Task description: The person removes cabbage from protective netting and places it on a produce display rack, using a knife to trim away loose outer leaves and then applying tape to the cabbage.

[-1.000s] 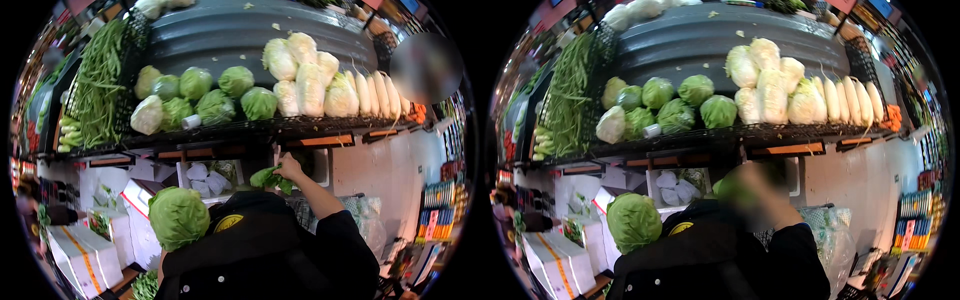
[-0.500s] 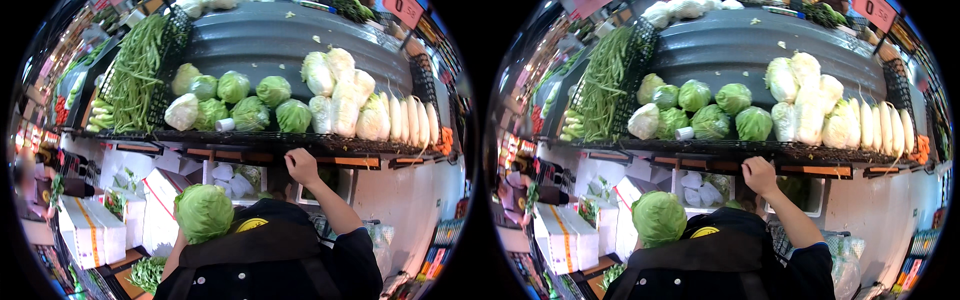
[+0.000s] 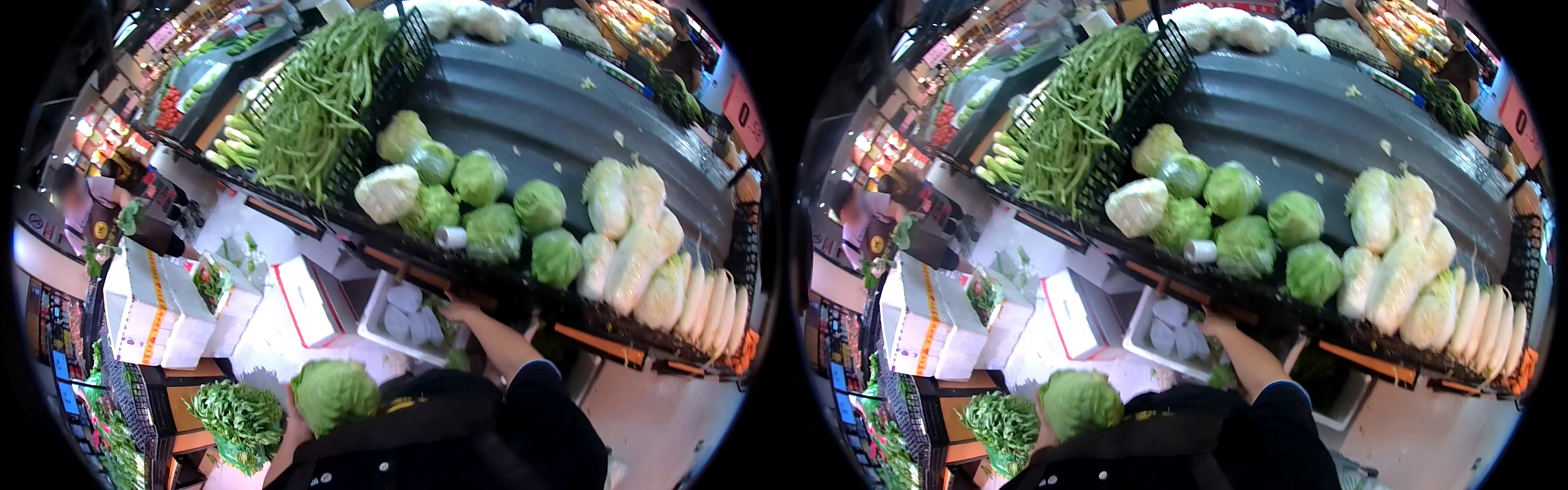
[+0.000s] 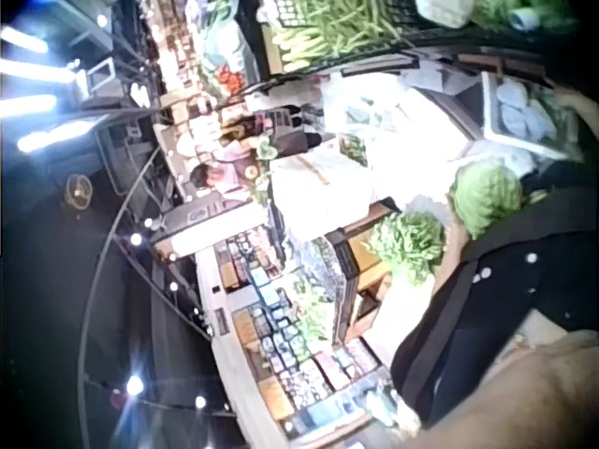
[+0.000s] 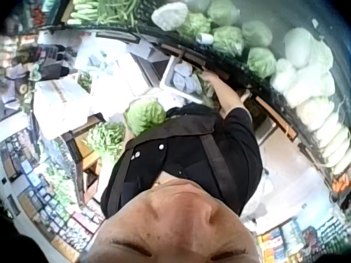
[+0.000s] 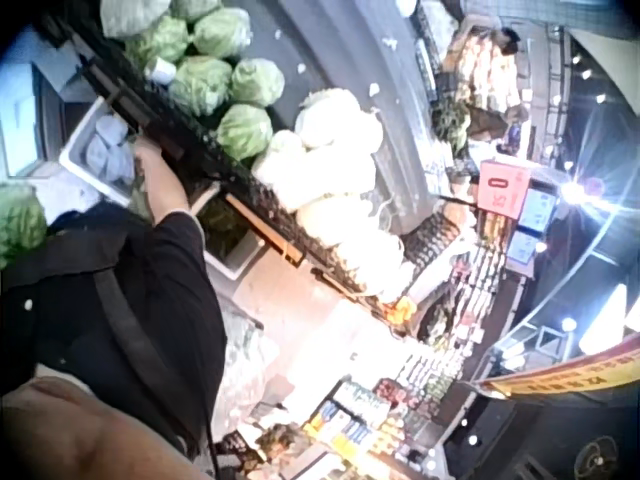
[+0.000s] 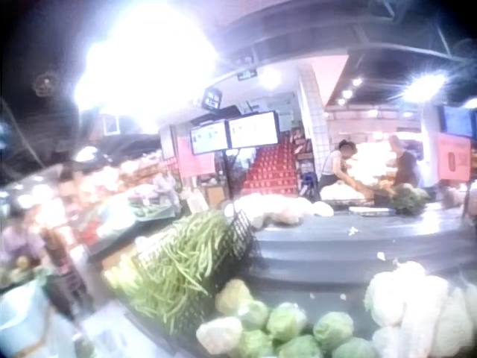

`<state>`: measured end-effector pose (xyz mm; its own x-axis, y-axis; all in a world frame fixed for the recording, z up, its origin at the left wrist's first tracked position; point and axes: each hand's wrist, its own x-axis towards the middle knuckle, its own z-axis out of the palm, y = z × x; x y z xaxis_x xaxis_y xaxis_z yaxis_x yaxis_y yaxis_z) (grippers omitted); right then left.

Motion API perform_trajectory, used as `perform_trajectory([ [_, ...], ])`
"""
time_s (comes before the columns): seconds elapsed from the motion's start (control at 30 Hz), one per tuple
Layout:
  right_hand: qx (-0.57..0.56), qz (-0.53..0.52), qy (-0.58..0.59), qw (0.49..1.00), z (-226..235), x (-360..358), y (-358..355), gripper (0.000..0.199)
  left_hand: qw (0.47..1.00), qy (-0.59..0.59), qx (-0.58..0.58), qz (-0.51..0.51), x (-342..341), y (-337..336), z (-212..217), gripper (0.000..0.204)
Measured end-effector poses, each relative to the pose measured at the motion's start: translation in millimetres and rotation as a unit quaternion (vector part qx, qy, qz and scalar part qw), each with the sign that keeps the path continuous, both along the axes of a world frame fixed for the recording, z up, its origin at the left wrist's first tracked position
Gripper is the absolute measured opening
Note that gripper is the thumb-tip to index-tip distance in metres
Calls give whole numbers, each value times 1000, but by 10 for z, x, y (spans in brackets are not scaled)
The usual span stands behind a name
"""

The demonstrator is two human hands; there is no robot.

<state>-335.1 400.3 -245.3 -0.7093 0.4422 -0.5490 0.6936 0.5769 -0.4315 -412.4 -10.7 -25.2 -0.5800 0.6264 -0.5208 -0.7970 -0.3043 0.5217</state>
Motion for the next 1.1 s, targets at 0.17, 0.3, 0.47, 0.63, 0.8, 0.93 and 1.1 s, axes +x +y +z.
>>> perform_trajectory([
  [0.17, -5, -80, 7, 997, -677, -428, 45, 75, 996, -21, -66, 62, 106, -297, 29, 82],
  [0.3, 21, -155, 1, 988, -1048, -517, -1, 57, 992, -29, -90, 82, 128, -412, 23, 83],
  [0.47, 20, -316, 102, 943, -953, -457, -126, 43, 994, -27, -80, 69, 45, -413, 0, 85],
  [0.63, -94, -21, -40, 995, -25, 68, -402, 56, 998, -27, -42, 28, -73, -338, -31, 86],
  [0.8, -144, -137, 88, 976, 1118, 532, -661, 54, 999, -46, 11, -21, -112, -84, -142, 88],
  [0.93, -109, -52, 248, 961, 2028, 672, -687, 45, 994, -61, 53, -70, -86, 123, -229, 89],
  [1.1, -246, 7, 270, 931, 2815, 733, -771, 31, 988, -67, 84, -110, -42, 207, -212, 90],
])
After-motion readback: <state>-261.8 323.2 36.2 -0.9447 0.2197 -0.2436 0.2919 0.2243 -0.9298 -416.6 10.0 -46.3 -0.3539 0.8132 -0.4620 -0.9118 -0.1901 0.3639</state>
